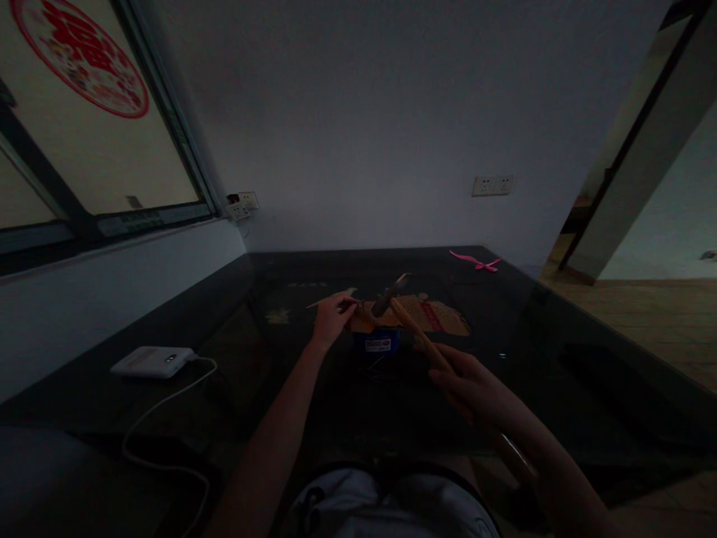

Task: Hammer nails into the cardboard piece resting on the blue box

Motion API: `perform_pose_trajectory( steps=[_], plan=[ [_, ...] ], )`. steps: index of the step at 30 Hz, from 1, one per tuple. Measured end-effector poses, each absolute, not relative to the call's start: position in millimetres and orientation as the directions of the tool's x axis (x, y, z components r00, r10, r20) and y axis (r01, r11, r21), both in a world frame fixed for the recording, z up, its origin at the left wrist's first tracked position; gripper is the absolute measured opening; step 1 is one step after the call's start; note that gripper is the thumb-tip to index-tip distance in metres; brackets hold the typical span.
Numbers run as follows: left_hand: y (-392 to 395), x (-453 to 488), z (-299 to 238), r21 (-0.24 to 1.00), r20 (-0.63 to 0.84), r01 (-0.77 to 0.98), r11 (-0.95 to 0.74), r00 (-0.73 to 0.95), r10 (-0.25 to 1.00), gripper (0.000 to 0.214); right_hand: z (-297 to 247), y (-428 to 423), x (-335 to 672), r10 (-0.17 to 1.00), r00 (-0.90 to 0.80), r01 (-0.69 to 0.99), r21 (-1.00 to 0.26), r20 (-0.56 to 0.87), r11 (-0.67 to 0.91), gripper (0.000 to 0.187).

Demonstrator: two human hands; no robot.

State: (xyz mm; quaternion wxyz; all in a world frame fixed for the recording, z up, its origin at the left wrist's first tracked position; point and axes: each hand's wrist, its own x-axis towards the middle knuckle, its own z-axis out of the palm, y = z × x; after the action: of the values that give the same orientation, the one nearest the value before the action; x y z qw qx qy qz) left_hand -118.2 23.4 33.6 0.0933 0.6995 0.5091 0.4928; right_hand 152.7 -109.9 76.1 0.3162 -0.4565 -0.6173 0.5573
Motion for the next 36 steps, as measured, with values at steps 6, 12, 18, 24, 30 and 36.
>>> perform_pose_trajectory(
  steps=[6,12,18,24,30,36],
  plan=[
    [26.6,-119.4,30.2,0.646,0.582,0.610,-0.459,-0.005,0.813,0.010,72.8,-109.0,154.5,0.913,-0.393,0.218,-0.976,-0.108,-0.022,0.056],
    [24.5,-118.1,30.7,0.658,0.567,0.609,-0.443,-0.013,0.824,0.009,70.3,-108.6,156.3,0.920,-0.377,0.233,-0.972,-0.108,-0.019,0.054],
    [24.1,-119.8,32.3,0.615,0.577,0.660,-0.432,-0.003,0.817,0.011,74.3,-109.9,156.9,0.932,-0.351,0.246,-0.969,-0.094,-0.005,0.053],
    [23.3,-119.1,33.6,0.592,0.590,0.677,-0.436,0.004,0.807,0.009,75.4,-112.3,156.0,0.933,-0.342,0.250,-0.968,-0.112,-0.025,0.057],
    [24.4,-119.0,31.6,0.581,0.579,0.688,-0.434,0.025,0.815,0.010,75.4,-111.0,156.9,0.924,-0.366,0.252,-0.968,-0.107,-0.012,0.056],
    [24.9,-119.6,29.0,0.583,0.579,0.688,-0.433,0.023,0.815,0.011,73.1,-110.2,157.1,0.920,-0.376,0.247,-0.969,-0.110,-0.015,0.057]
  ],
)
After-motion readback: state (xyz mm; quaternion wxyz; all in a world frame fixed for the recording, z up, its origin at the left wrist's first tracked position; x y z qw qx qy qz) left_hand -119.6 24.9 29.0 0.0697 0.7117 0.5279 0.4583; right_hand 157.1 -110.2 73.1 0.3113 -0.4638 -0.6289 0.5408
